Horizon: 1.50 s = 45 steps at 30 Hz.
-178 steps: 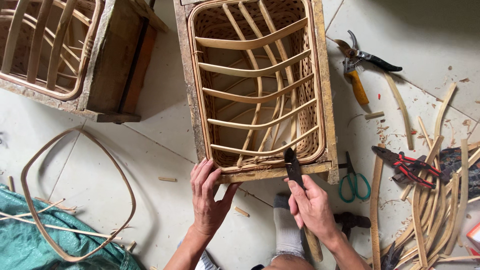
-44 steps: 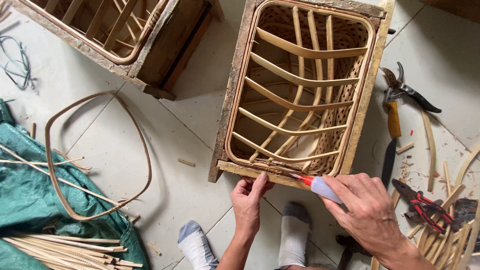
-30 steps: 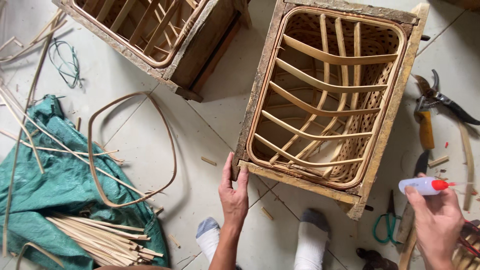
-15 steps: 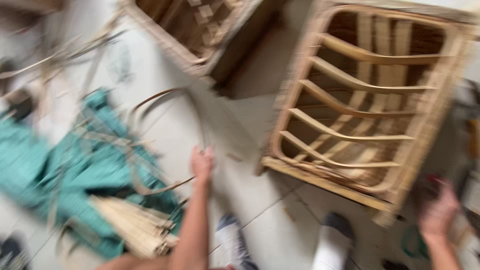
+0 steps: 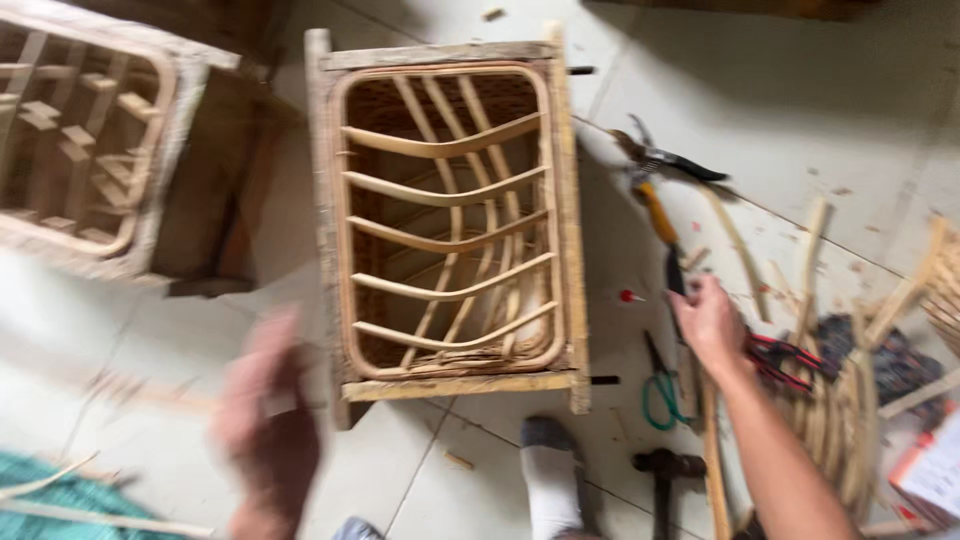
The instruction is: The person applies glue to the rim of a rectangular wooden basket frame and then inserts a curved bamboo strip into the glued groove. The person uses a knife to trim the strip and secures it in place.
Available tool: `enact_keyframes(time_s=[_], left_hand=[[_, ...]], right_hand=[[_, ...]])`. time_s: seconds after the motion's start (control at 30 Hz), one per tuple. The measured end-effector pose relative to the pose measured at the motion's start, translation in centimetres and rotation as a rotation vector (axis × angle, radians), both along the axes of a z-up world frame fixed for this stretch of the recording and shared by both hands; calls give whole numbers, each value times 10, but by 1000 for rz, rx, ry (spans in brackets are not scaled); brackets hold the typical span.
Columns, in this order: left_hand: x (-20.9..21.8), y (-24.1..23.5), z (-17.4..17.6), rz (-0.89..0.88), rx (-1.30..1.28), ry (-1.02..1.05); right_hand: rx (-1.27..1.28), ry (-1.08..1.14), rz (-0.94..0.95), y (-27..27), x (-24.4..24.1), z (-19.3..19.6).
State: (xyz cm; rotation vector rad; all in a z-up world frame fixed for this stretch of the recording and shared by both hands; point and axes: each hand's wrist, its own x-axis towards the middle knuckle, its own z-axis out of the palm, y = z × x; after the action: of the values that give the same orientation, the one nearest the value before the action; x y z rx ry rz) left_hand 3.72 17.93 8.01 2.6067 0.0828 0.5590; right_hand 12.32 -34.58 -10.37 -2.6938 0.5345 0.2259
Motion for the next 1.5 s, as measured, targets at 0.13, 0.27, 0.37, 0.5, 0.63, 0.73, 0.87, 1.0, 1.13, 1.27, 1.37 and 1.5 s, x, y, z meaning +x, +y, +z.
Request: enact_keyframes(time_s=[0.13, 0.27, 0.37, 0.5, 0.63, 0.73, 0.87, 1.0, 1.13, 1.27, 1.37, 1.5], left_hand=[[34, -76, 45, -317, -230, 605], [35, -83, 62, -415, -246, 460], [28, -77, 58, -423, -202, 504], [17, -69, 49, -459, -167, 505], [2, -51, 45, -459, -107, 701], [-8, -36, 57, -517, 43, 739], [-1, -41, 75, -560, -161, 735], [11, -92, 62, -564, -434, 899], [10, -105, 53, -509, -292, 731], [-5, -93, 54, -543, -93, 711], [-12, -88, 55, -579, -57, 663], [-18, -84, 54, -622, -2, 619]], right_hand=[[48, -12, 75, 1, 4, 4], [512, -281, 5, 1, -28, 58], [694, -277, -68, 20, -46, 113], [1086, 109, -136, 67, -59, 175], [1500, 472, -192, 132, -61, 194], [1605, 613, -209, 166, -55, 196], [1637, 670, -105, 185, -51, 202], [1614, 776, -46, 198, -54, 211], [1453, 801, -56, 195, -62, 211], [1437, 853, -47, 198, -63, 211], [1469, 867, -18, 201, -62, 215], [1482, 884, 0, 200, -63, 217]])
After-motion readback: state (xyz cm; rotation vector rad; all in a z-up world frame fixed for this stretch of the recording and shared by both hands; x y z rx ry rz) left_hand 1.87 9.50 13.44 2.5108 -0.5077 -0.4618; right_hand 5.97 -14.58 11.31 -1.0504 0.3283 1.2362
